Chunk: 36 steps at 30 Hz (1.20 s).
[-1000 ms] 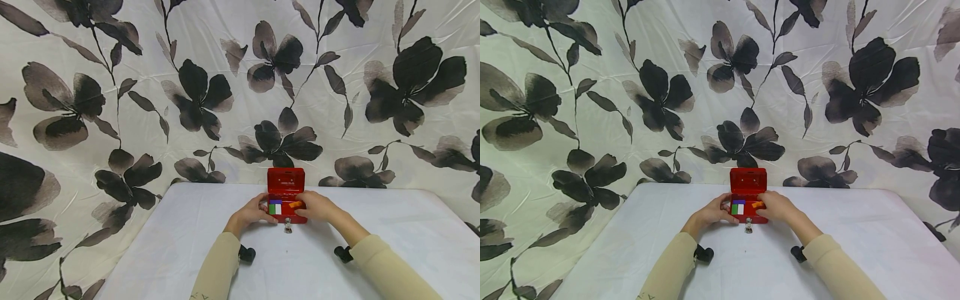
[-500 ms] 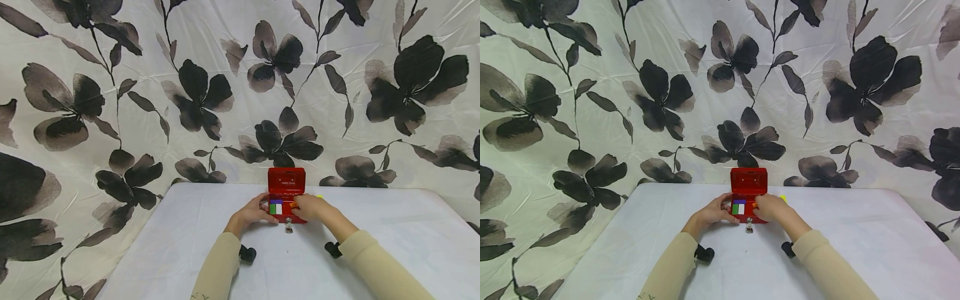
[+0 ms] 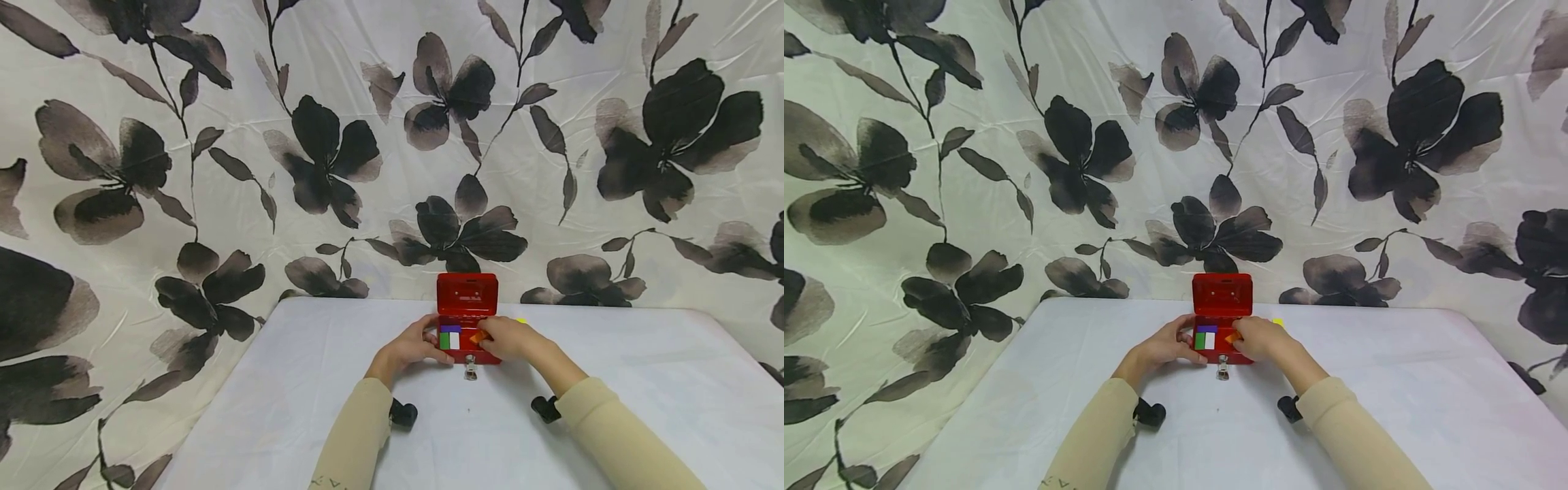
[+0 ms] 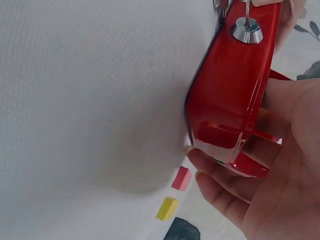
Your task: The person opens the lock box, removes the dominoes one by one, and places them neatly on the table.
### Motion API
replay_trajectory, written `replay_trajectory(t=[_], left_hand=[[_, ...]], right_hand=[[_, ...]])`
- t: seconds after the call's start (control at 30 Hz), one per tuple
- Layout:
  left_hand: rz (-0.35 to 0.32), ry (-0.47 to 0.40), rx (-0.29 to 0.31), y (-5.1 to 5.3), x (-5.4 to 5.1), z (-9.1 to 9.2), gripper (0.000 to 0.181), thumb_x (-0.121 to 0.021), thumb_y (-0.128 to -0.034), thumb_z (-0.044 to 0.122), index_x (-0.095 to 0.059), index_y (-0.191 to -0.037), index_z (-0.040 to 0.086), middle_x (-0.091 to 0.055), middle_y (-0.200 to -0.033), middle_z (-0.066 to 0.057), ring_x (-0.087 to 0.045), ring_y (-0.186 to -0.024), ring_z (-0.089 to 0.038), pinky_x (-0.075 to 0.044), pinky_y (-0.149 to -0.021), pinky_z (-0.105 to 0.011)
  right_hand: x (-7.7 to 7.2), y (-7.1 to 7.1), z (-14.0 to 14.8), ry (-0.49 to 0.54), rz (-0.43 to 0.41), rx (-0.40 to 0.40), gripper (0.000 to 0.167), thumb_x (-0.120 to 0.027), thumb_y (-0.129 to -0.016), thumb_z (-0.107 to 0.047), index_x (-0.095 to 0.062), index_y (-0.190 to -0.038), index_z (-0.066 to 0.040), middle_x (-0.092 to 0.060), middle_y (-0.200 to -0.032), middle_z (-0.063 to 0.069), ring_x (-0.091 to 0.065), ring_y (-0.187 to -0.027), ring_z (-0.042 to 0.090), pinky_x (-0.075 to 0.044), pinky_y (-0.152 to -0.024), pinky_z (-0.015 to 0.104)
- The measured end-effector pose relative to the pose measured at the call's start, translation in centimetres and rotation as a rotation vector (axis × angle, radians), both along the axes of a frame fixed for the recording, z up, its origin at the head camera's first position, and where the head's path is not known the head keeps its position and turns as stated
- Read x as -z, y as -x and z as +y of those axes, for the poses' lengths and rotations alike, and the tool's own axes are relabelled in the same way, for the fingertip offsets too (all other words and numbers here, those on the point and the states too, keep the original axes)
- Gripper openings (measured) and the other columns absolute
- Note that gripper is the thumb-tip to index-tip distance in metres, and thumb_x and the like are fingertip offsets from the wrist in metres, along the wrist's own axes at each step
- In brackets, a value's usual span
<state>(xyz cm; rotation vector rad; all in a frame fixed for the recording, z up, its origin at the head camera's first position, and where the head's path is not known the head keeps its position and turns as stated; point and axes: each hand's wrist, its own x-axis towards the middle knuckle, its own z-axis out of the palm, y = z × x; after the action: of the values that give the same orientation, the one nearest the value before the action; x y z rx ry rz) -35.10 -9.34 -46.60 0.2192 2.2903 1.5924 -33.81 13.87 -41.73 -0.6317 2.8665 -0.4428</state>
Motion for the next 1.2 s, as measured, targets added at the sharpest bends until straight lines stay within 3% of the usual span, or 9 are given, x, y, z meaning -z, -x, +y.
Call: replay_trajectory(t=[0.2, 0.47, 1.0, 1.2], left_hand=[[-0.002, -0.010, -0.001, 0.00, -0.06, -0.06, 0.096, -0.093, -0.0730, 0.014, -0.043, -0.154, 0.024, -0.059, -0.122, -0.003, -0.052, -0.110, -0.024, -0.049, -0.103, -0.046], [0.006, -0.001, -0.001, -0.12, -0.38, 0.01, 0.097, -0.095, -0.0708, 0.018, -0.045, -0.153, 0.026, -0.059, -0.128, 0.001, -0.053, -0.108, -0.024, -0.045, -0.109, -0.051], [-0.007, -0.019, -0.008, -0.16, -0.09, 0.05, 0.097, -0.095, -0.0705, 0.017, -0.045, -0.153, 0.025, -0.058, -0.134, 0.002, -0.053, -0.111, -0.024, -0.045, -0.108, -0.051], [-0.003, -0.023, -0.004, -0.09, -0.05, -0.05, 0.097, -0.095, -0.0701, 0.017, -0.045, -0.153, 0.026, -0.058, -0.134, 0.001, -0.053, -0.111, -0.024, -0.044, -0.109, -0.053]], right_hand=[[0.03, 0.13, -0.04, 0.008, 0.001, -0.005, 0.030, -0.074, -0.094, -0.015, -0.067, -0.119, -0.002, -0.068, -0.106, 0.008, -0.060, -0.095, 0.024, -0.054, -0.097, 0.051], [-0.04, 0.33, 0.09, 0.017, 0.061, 0.001, 0.027, -0.079, -0.090, -0.017, -0.070, -0.112, -0.004, -0.067, -0.097, 0.004, -0.058, -0.089, 0.022, -0.055, -0.087, 0.047], [0.58, 0.61, 0.08, -0.029, 0.076, 0.087, 0.025, -0.083, -0.087, -0.025, -0.070, -0.099, -0.007, -0.066, -0.090, 0.003, -0.056, -0.085, 0.020, -0.055, -0.080, 0.043], [0.93, 0.91, 0.04, -0.024, 0.080, 0.068, 0.022, -0.082, -0.087, -0.023, -0.070, -0.097, -0.008, -0.064, -0.086, 0.000, -0.055, -0.083, 0.020, -0.055, -0.077, 0.040]])
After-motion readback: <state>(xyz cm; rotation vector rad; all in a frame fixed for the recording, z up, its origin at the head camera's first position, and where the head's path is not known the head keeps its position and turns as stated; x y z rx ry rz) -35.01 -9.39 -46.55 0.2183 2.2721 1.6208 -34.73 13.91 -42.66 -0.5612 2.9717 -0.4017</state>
